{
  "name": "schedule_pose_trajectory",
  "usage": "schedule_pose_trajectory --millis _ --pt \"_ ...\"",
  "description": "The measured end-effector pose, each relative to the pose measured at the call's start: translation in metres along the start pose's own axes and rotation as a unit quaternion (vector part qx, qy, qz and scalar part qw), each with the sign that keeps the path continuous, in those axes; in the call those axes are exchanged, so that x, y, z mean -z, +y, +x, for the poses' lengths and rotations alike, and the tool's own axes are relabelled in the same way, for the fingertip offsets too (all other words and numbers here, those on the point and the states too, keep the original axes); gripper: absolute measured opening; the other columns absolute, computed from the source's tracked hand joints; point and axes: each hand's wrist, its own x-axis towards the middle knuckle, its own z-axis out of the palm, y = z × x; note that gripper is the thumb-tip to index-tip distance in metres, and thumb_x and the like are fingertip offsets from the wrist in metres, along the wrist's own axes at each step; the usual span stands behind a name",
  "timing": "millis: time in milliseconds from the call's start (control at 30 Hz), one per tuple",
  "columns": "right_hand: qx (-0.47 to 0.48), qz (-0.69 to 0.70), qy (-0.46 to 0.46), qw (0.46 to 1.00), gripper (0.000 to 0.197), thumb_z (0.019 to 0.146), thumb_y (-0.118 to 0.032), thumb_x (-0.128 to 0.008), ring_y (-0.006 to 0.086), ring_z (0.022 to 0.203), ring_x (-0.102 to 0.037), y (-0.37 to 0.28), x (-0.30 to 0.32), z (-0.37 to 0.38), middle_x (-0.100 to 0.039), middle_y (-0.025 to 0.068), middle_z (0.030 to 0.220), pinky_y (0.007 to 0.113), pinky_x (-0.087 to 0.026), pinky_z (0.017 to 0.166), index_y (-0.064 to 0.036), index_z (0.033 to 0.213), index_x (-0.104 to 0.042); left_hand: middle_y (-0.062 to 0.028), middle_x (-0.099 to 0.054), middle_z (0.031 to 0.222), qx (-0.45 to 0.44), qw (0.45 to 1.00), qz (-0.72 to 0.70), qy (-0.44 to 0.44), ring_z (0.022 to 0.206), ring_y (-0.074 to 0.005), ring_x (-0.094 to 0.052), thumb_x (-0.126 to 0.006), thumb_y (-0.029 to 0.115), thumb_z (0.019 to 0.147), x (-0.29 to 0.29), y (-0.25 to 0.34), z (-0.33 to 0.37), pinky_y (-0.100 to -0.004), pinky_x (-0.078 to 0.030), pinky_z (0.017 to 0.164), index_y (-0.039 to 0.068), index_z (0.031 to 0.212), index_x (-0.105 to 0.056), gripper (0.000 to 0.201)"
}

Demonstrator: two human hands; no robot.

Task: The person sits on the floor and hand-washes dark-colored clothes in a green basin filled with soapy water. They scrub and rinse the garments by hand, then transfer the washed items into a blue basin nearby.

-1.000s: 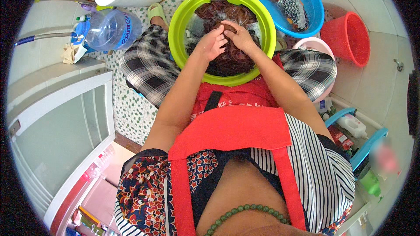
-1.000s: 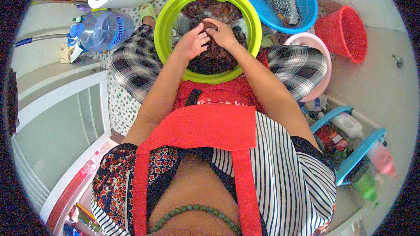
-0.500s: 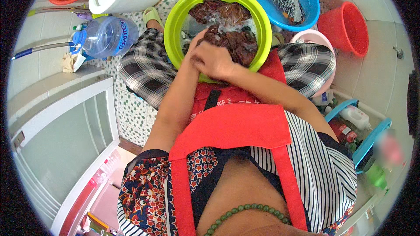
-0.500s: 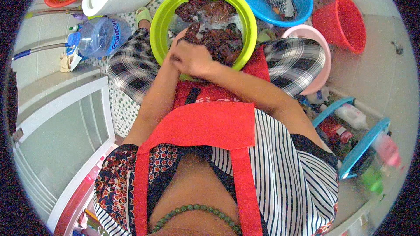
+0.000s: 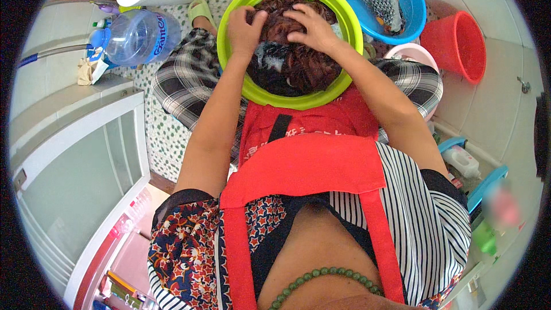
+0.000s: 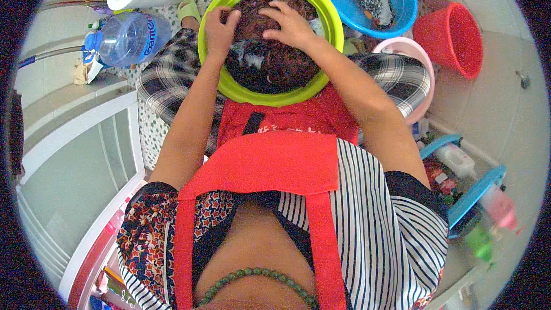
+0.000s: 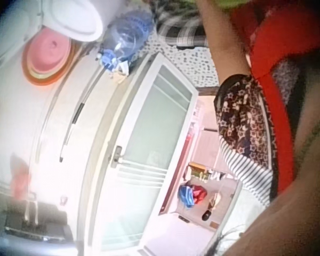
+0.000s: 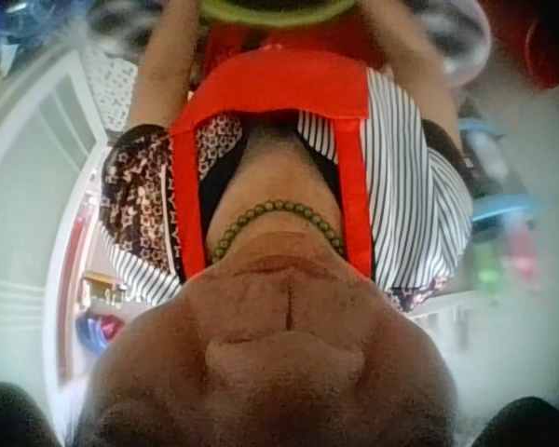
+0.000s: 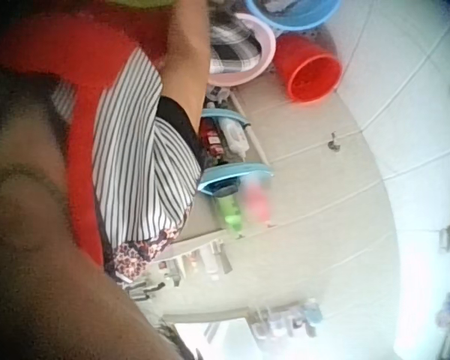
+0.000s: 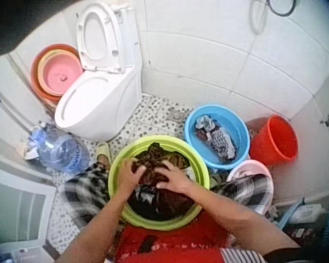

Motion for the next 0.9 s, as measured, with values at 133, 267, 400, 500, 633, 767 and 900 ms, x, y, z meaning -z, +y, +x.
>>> schedule_pose_trajectory --millis 133,267,400,500,633,767,900 --pt "-0.181 -0.15 -0.245 0.941 0.055 0.083 -0.038 -0.062 0.0392 0.129 -0.034 -0.016 -0.027 -0.027 -0.031 0.0139 0.145 0.046 -0.033 0.105 -0.0273 0.135 -0.044 -0.0151 -0.035 0.139 -0.012 0.954 0.195 -0.226 0.124 -0.0361 -0.036 -0.067 0.039 0.081 -0.034 -0.016 -0.034 -0.0533 -0.034 0.097 0.018 0.127 -0.05 0.054" --pt "-0.18 -0.186 -0.202 0.945 0.05 0.088 -0.036 -0.053 0.0388 0.127 -0.037 0.0 -0.054 -0.039 -0.035 0.013 0.143 0.051 -0.037 0.1 -0.0293 0.135 -0.042 -0.012 -0.027 0.144 0.077 0.919 0.246 -0.297 0.131 -0.0378 -0.026 -0.055 0.029 0.092 -0.06 -0.018 -0.049 -0.0593 -0.027 0.102 0.028 0.135 -0.041 0.046" --pt "-0.167 -0.155 -0.186 0.956 0.043 0.088 -0.034 -0.049 0.0388 0.112 -0.049 0.036 -0.075 -0.03 -0.049 0.0169 0.128 0.051 -0.044 0.091 -0.0217 0.13 -0.047 -0.0149 -0.031 0.141 0.074 0.896 0.259 -0.353 0.13 -0.0393 -0.027 -0.043 0.021 0.092 -0.082 -0.04 -0.038 -0.059 -0.025 0.104 0.025 0.134 -0.043 0.042" --pt "-0.19 -0.147 -0.241 0.94 0.037 0.086 -0.027 -0.051 0.041 0.093 -0.059 0.049 -0.09 -0.015 -0.061 0.0213 0.105 0.05 -0.048 0.083 -0.009 0.117 -0.055 -0.0187 -0.03 0.144 0.078 0.915 0.228 -0.324 0.133 -0.0402 -0.027 -0.041 0.014 0.088 -0.146 -0.121 -0.064 -0.0541 -0.022 0.108 0.023 0.134 -0.044 0.047" --pt "-0.135 -0.181 -0.365 0.903 0.03 0.083 -0.021 -0.05 0.0403 0.095 -0.06 0.079 -0.11 -0.017 -0.061 0.0212 0.107 0.049 -0.048 0.083 -0.0047 0.106 -0.061 -0.0197 -0.027 0.146 0.01 0.928 0.214 -0.304 0.135 -0.038 -0.025 -0.04 0.015 0.09 -0.16 -0.131 -0.074 -0.0489 -0.022 0.109 0.017 0.136 -0.042 0.046" --pt "-0.185 -0.134 -0.419 0.879 0.028 0.083 -0.021 -0.052 0.0384 0.101 -0.058 0.074 -0.104 -0.003 -0.062 0.0202 0.106 0.047 -0.047 0.085 -0.0031 0.1 -0.063 -0.0219 -0.041 0.13 0.026 0.928 0.216 -0.301 0.12 -0.0372 -0.039 -0.044 0.018 0.088 -0.152 -0.122 -0.064 -0.0478 -0.031 0.101 0.011 0.124 -0.05 0.038" --pt "-0.186 -0.098 -0.35 0.913 0.035 0.086 -0.028 -0.054 0.0378 0.105 -0.057 0.083 -0.097 -0.005 -0.061 0.0203 0.112 0.045 -0.045 0.09 -0.005 0.112 -0.06 -0.0241 -0.056 0.113 0.132 0.921 0.155 -0.332 0.106 -0.0364 -0.054 -0.048 0.02 0.086 -0.121 -0.092 -0.018 -0.0467 -0.041 0.093 0.005 0.113 -0.058 0.033"
